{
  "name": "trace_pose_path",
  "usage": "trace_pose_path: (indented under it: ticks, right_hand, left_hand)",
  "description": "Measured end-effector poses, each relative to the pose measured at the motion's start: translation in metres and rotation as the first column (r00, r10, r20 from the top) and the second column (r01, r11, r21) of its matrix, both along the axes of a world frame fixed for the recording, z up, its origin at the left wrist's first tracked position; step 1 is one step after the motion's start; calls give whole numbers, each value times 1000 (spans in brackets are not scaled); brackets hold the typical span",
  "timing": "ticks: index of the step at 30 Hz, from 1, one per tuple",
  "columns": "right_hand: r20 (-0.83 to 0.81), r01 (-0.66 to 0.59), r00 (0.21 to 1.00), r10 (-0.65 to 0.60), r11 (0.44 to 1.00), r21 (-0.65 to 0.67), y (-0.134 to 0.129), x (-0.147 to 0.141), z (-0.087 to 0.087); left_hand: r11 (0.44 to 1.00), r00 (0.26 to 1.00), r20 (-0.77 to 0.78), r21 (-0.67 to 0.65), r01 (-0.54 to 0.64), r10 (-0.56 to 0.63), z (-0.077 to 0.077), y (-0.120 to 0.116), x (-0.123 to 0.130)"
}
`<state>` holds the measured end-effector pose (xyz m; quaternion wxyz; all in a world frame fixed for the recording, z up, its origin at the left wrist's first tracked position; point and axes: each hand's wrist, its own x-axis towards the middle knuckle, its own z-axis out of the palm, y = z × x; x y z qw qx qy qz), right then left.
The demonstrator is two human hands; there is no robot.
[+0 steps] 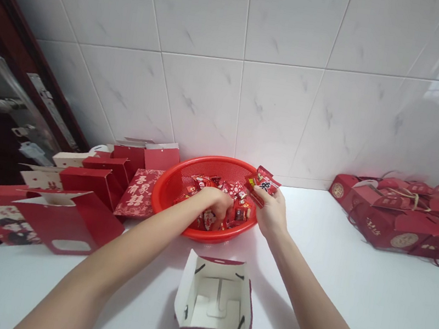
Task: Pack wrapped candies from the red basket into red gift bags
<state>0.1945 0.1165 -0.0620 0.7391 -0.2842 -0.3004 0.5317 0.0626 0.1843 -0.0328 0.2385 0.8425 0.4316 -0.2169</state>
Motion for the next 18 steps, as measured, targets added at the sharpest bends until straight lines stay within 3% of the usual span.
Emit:
trace_pose_path:
  ticks: [4, 7, 12, 18]
  right_hand:
    - [-4, -6, 1000, 5, 1000, -30, -1, -1, 2]
    - [-19, 12, 1000, -13, 999, -42, -2, -2, 3]
    - [-3, 14, 1000, -14, 999, -34, -2, -3, 2]
    - [3, 11, 1000, -11, 1000, -26, -1, -2, 0]
  left_hand:
    - [999, 998, -54, 52, -10, 13, -3, 4, -4]
    - [984, 998, -29, 174, -42, 48, 0, 8, -14]
    - [841, 963, 135, 469, -271, 234, 13, 15, -31]
    - [715, 921, 253, 581, -390, 296, 13, 22, -34]
